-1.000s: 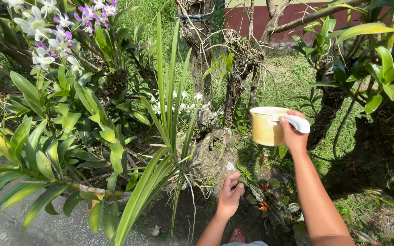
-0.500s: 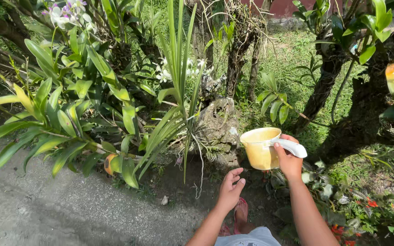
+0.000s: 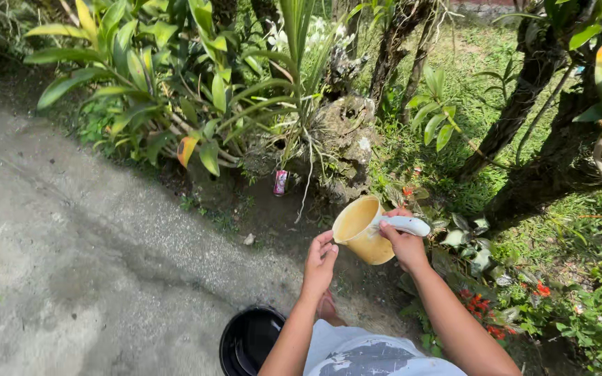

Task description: The person pours water onto the base and roots of various potted and mounted plants using a plastic pitcher, refilling the pitcher from a bucket multiple times.

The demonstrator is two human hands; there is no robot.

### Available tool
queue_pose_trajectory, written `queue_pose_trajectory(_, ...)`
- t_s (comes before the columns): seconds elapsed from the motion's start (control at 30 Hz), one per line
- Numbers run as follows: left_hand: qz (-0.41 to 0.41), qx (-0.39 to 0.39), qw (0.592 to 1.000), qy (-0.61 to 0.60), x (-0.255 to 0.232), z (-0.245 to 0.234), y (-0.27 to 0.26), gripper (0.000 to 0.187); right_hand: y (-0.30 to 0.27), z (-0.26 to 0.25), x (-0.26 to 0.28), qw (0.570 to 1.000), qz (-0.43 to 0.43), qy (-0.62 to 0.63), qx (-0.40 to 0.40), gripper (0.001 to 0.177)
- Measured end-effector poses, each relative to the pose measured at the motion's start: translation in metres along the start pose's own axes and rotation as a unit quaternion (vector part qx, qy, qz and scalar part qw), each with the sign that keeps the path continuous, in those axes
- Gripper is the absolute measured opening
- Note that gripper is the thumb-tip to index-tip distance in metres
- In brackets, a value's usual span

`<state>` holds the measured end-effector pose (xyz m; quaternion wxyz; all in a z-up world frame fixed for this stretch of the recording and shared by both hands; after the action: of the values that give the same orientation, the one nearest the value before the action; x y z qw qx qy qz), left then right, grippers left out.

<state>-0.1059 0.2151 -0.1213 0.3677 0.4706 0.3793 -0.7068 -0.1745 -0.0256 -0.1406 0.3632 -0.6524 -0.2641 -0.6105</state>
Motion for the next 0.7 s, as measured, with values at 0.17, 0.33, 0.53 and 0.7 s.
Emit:
queue_pose_trajectory(0.17,0.019,-0.091,0.994,-0.048,0.040,-0.028,-0.082,0.044,-0.070,0.028,-0.009,0.995,0.043,-0.007,0.092,0.033)
queue_pose_trajectory(0.33,0.039,-0.192,0.979,-0.057,0.072,-0.084,-0.181,0.044,-0.128,0.069,-0.048,0.974,0.080,-0.045,0.208,0.037)
queue_pose_trajectory(0.53,0.063,-0.319,0.943,-0.066,0.114,-0.153,-0.261,0.042,-0.185,0.139,-0.133,0.926,0.096,-0.099,0.351,0.038)
queue_pose_trajectory(0.7,0.075,-0.374,0.922,-0.072,0.141,-0.189,-0.290,0.042,-0.229,0.211,-0.164,0.897,0.083,-0.171,0.399,0.032)
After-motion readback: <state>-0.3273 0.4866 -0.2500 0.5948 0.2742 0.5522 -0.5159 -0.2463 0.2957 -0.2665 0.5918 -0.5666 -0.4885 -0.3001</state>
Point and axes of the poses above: each hand's wrist, its own y-axis towards the middle knuckle, its own z-axis out of the palm, x = y × z, the point moved 6 cm from there along y, towards the middle knuckle, and after that the axes turned 13 degrees about -y, right-handed, at the moved point
